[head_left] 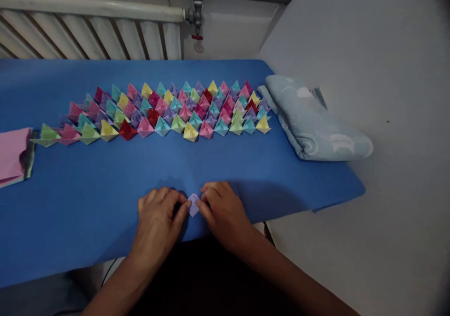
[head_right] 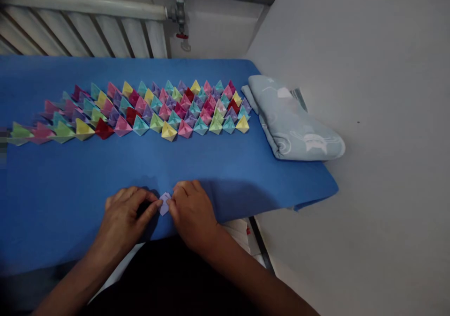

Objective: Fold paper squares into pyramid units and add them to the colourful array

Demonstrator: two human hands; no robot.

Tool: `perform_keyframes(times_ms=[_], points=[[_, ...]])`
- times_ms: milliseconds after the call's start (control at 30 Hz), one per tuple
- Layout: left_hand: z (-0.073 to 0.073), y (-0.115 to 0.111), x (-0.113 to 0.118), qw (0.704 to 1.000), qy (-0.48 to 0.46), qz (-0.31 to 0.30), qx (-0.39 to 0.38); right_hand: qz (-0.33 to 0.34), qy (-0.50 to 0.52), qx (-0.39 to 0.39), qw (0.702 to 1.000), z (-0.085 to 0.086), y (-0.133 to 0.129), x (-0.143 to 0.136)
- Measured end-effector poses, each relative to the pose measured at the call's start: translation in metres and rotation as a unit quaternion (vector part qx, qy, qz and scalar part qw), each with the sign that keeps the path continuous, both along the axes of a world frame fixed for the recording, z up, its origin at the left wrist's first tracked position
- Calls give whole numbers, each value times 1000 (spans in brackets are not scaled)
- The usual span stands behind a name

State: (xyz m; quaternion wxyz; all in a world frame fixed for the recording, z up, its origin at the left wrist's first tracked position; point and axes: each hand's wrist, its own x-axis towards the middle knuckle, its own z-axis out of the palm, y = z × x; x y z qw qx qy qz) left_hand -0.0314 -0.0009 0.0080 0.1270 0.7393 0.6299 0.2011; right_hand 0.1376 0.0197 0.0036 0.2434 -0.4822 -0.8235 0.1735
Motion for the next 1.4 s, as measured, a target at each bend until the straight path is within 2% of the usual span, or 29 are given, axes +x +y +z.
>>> perform_keyframes(times_ms=[233,367,567,800,1033,1167,1400], points=[[2,10,-6,999,36,-22,-4,-21,-3,-29,999,3,2,-3],[0,12,-12,999,9,-42,-22,-21,-27,-47,998,6,3,-5],[-2,14,-19,996,-24,-79,-37,-26,-11,-43,999,5,2,-4],[1,16,-15,997,-26,-57,-50,-25,-11,-55,998,7,3,-5],[7,21,-10,997,21,-61,-34,-8,-29,-63,998,9,5,-5],[6,24,-10,997,41,-59,-28,-11,-9,-75,997,9,6,-3],[12,31,-12,991,59,-83,-84,-10,84,-100,991,7,6,5]])
